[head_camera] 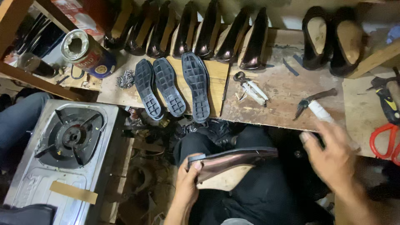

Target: The person repeatedly hammers the heel area of a high-heeled shoe to attach or secure a new sole. They then place the shoe on a shelf and pick up another shoe to repeat the process. The person works on multiple shoes in a row.

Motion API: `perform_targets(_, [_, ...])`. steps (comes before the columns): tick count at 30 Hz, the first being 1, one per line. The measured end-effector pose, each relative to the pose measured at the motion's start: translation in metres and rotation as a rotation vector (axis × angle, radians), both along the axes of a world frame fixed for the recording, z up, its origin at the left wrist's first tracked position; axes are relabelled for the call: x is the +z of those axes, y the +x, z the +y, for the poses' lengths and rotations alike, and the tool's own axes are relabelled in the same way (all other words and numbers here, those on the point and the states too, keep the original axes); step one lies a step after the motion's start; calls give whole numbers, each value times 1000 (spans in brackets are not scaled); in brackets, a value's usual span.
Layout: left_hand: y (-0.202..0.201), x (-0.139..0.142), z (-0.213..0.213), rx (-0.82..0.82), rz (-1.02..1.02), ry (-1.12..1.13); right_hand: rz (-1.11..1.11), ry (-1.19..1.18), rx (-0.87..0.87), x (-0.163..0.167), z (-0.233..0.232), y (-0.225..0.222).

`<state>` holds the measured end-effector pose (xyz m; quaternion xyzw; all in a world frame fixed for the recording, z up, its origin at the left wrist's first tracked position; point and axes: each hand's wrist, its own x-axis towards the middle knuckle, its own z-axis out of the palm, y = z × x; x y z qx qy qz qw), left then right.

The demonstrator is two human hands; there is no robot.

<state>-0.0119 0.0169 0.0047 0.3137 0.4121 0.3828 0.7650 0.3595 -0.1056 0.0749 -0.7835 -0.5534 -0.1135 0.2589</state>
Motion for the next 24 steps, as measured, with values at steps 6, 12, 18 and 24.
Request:
perform_targets(6, [46,17,-51,-60,-415,-666,1676,297,601,-30,-10,-153])
perform_targets(12, [61,44,-43,-345,-348,-46,1298,66,337,-31,-14,-163])
perform_targets(18, [37,94,-6,-377,-86,595,432,-89,417,-5,-22,-134])
perform_targets(24, [44,115,2,-441,-129,668,373,-50,509,0,-25,-133])
